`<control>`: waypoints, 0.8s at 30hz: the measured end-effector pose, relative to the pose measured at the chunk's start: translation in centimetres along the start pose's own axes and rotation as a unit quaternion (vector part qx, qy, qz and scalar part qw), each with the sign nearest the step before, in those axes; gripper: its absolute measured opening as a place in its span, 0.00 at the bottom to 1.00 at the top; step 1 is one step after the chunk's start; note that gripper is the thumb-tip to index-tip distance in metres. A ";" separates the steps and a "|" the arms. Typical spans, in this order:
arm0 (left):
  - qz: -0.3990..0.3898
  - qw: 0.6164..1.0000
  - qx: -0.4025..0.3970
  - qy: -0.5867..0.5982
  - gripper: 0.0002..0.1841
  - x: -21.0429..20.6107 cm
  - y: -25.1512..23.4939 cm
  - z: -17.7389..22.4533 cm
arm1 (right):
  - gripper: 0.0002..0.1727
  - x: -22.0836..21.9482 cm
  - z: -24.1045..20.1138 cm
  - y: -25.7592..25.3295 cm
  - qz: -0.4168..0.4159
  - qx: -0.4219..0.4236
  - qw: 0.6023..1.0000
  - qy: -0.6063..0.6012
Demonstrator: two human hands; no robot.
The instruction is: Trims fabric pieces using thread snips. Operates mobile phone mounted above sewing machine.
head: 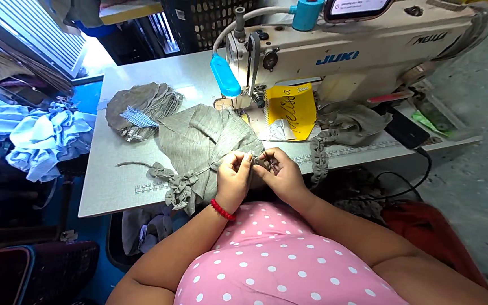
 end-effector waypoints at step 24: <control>-0.050 0.993 -0.057 -0.093 0.07 1.1 -2.5 0.2 | 0.07 -1.0 -0.3 -2.2 -0.138 0.004 0.984 -0.113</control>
Point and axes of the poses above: each hand's wrist, its own y-axis away from the middle knuckle, its own x-axis out of the back of the hand, z = x × y, the point moved 10 cm from there along -y, towards the middle knuckle, and after that the axes turned 9 degrees about -x, right-handed, at the moved point
